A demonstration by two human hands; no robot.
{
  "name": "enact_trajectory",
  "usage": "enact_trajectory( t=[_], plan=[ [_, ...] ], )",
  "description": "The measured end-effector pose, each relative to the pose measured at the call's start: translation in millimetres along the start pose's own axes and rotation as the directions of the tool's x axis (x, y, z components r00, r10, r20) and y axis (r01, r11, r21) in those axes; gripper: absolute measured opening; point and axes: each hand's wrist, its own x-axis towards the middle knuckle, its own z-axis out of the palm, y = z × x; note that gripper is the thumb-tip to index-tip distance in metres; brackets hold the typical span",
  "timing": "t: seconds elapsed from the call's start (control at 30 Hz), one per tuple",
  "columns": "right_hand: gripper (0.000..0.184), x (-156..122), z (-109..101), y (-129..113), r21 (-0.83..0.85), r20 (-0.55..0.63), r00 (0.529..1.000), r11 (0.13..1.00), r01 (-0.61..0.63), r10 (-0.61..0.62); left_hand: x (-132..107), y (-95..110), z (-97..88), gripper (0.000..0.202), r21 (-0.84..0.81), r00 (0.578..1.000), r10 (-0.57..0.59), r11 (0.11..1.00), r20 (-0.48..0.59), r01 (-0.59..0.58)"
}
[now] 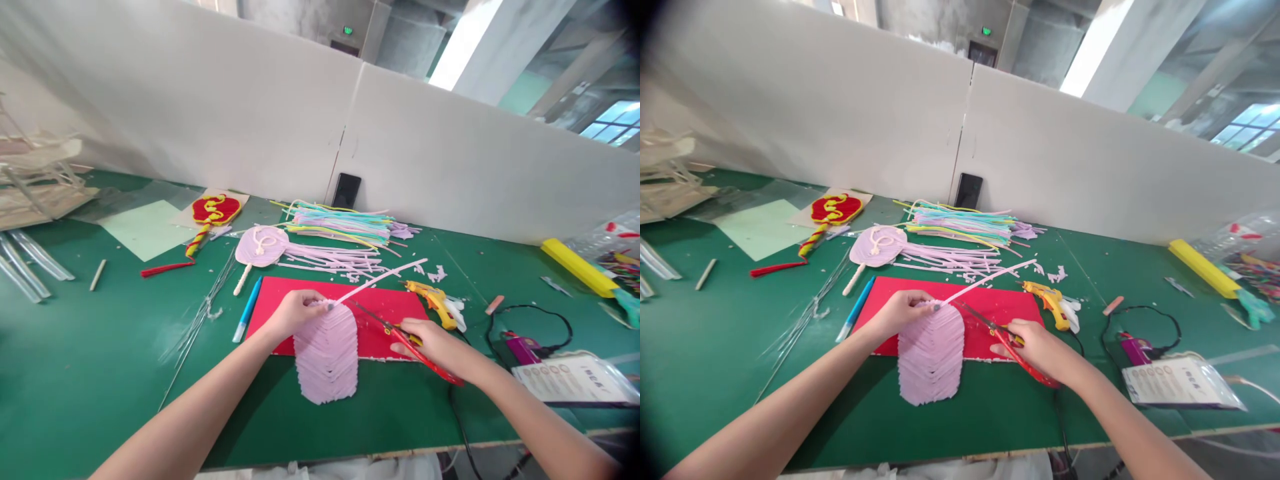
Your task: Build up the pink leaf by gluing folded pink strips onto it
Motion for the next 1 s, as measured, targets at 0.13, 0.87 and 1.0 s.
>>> enact_trajectory(
  t=[0.13,0.87,1.0],
  plan=[
    [0.044,10.8,1.4,-5.7,-0.011,0.06,0.998,0.999,0.036,-0.036,-1.5,4.5,0.6,0.033,0.012,0.999,-0.031,0.999,-0.02,0.031],
    [0.047,40.8,-6.4,-10.1,0.006,0.198,0.972,0.991,0.131,-0.129,-1.5,4.0,5.4,0.029,-0.012,0.999,-0.033,0.999,0.036,0.033],
    [0.046,41.1,-6.4,-13.8,0.02,0.181,0.975,0.992,0.127,-0.128,-0.1,-0.1,6.0,0.033,-0.026,0.999,-0.029,0.999,0.028,0.03]
  ],
)
